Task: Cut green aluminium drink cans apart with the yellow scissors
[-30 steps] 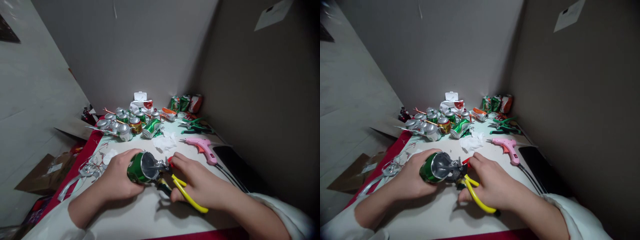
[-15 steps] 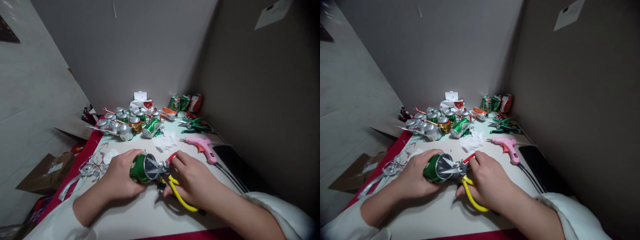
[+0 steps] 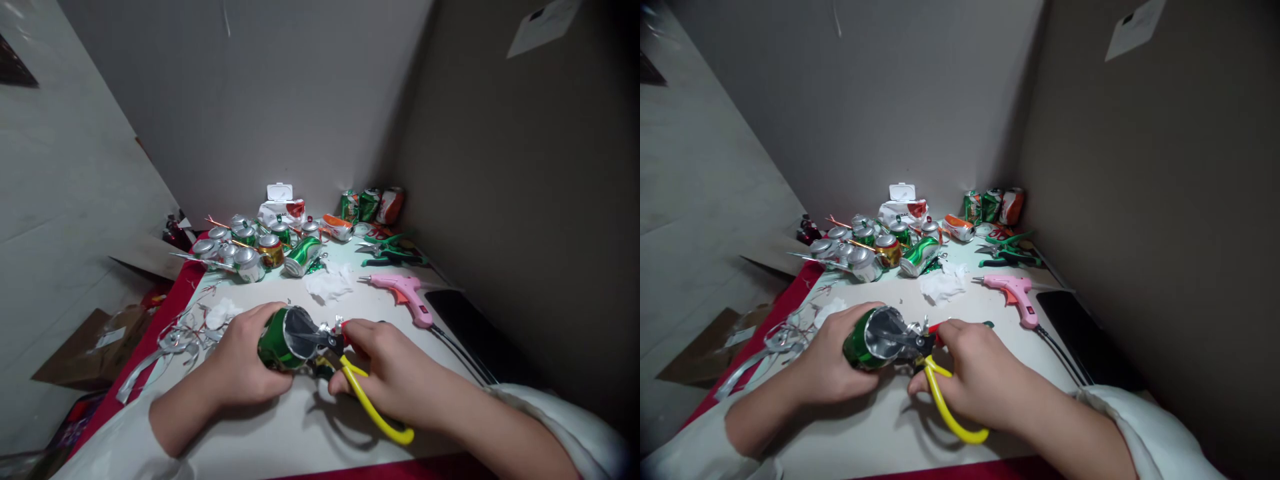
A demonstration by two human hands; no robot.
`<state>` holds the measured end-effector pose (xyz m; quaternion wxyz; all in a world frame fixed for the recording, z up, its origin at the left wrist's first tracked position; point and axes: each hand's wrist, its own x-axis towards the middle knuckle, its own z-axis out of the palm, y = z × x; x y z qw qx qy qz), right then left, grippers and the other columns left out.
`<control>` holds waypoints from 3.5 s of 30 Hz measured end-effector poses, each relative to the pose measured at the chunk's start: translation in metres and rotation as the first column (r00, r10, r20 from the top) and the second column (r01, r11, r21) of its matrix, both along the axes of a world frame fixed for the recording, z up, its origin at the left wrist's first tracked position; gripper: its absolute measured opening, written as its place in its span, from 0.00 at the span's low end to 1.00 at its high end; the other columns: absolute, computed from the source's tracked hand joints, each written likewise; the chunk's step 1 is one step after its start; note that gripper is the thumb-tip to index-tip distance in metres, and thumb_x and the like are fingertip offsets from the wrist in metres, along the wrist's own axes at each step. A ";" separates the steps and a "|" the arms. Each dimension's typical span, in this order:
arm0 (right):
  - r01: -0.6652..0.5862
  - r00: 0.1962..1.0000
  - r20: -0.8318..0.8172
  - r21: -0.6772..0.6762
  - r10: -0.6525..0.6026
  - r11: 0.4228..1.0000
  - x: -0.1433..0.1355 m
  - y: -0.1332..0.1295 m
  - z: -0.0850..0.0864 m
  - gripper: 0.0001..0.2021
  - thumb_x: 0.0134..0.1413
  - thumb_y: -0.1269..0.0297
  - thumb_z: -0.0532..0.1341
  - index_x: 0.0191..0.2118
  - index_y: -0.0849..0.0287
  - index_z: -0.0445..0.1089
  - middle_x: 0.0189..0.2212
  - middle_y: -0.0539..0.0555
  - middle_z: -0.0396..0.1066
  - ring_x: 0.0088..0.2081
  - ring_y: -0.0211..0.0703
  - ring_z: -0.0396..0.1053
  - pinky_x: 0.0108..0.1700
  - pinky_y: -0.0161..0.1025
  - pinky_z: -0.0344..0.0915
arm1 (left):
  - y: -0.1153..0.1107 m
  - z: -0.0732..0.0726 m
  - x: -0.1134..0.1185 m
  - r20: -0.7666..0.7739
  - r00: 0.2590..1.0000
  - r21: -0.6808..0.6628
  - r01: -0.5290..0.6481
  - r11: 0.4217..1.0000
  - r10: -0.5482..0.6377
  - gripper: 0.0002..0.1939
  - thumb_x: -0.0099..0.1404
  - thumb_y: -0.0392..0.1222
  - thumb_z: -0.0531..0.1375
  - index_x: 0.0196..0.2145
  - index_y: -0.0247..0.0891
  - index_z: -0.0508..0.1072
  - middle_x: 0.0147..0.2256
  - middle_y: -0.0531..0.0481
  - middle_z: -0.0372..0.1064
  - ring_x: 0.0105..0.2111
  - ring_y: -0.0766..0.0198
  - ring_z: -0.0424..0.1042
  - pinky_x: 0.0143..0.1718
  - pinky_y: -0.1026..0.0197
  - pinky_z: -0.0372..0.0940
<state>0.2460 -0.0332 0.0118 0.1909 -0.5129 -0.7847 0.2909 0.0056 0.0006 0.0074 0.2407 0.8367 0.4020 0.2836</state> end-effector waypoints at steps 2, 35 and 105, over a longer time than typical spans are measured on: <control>-0.008 0.999 -0.051 -0.078 0.004 0.997 0.000 0.001 0.001 0.21 0.49 0.45 0.67 0.29 0.59 0.63 0.27 0.48 0.65 0.27 0.36 0.57 0.28 0.34 0.51 | -0.001 0.000 0.000 0.013 1.000 0.003 0.006 1.000 -0.006 0.22 0.44 0.30 0.63 0.39 0.40 0.68 0.35 0.53 0.69 0.34 0.62 0.69 0.38 0.60 0.65; -0.047 0.994 -0.104 -0.117 0.034 0.992 0.000 0.007 0.001 0.17 0.50 0.52 0.67 0.35 0.58 0.64 0.32 0.49 0.65 0.31 0.39 0.61 0.33 0.35 0.59 | 0.006 -0.002 -0.001 -0.074 0.982 0.138 -0.165 0.977 0.177 0.27 0.47 0.38 0.68 0.47 0.43 0.69 0.45 0.49 0.72 0.45 0.54 0.72 0.46 0.55 0.67; -0.156 0.987 -0.034 0.049 0.158 0.987 0.011 0.014 0.000 0.24 0.47 0.42 0.66 0.38 0.59 0.66 0.38 0.55 0.65 0.36 0.46 0.64 0.39 0.42 0.63 | 0.006 0.001 -0.006 0.027 0.998 0.181 0.048 0.982 -0.054 0.20 0.46 0.38 0.68 0.38 0.37 0.71 0.35 0.46 0.72 0.35 0.57 0.72 0.38 0.56 0.67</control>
